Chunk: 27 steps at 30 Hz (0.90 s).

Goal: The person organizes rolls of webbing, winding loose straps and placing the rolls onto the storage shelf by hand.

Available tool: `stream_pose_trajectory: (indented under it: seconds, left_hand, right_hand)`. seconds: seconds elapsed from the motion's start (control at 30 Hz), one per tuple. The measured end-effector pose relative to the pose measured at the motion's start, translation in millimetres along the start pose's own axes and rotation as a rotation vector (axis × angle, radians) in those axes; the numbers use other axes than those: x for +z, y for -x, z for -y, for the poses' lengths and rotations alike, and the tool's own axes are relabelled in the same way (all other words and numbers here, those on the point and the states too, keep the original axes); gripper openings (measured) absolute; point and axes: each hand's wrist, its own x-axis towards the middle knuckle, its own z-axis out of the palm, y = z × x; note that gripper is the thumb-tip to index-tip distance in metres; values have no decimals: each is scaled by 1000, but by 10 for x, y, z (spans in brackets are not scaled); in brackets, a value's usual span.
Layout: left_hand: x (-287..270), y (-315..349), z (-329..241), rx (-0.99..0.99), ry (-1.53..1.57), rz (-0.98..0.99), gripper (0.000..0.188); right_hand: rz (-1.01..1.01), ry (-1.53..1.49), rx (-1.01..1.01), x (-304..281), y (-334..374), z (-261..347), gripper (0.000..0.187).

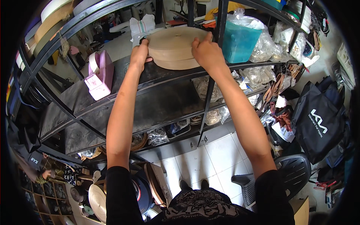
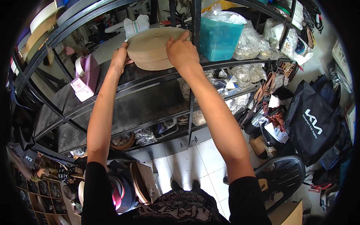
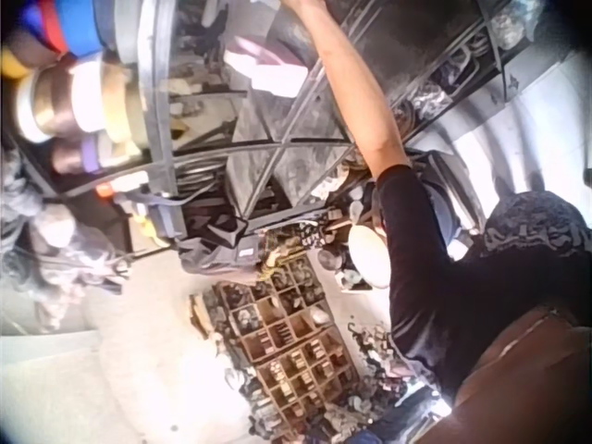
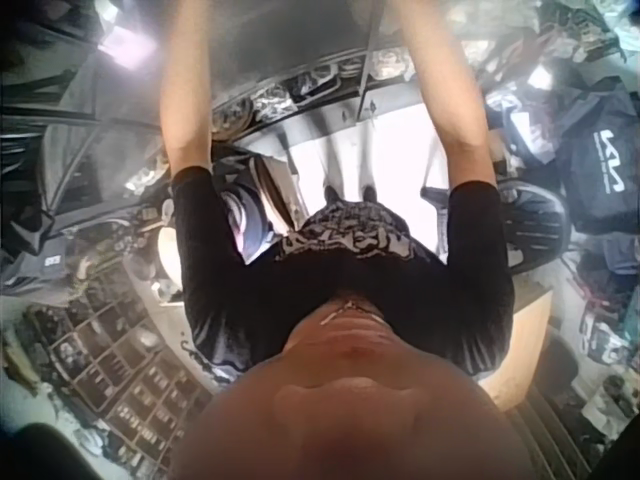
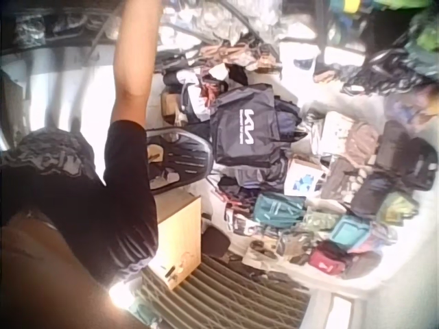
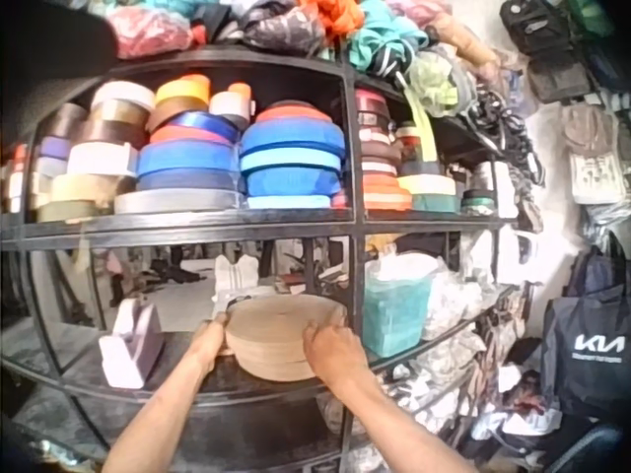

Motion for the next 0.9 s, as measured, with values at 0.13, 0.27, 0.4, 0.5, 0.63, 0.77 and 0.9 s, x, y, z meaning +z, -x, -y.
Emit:
stream_pose_trajectory:
  seconds: [0.13,0.27,0.4,0.5,0.63,0.77,0.9]
  left_hand:
    - [10,60,-23,-1,-37,6,47]
    - [1,89,-15,37,-44,20,50]
    - [0,65,23,70,-102,46,53]
    - [3,1,75,92,-185,30,54]
    - [-5,10,70,88,-187,28,54]
    - [-17,22,85,110,-145,57,58]
    - [10,45,94,137,-111,49,64]
  right_hand:
    - [-19,-3,-30,-16,-7,-7,57]
    - [-93,9,-30,-27,-13,44,54]
    - [-61,107,-29,-58,-41,36,54]
    - [-58,111,-63,-74,-21,38,49]
    - [-31,120,-61,-58,21,23,50]
    - [-27,138,-99,-64,19,-36,50]
    - [-79,162,-112,4,18,-86,50]
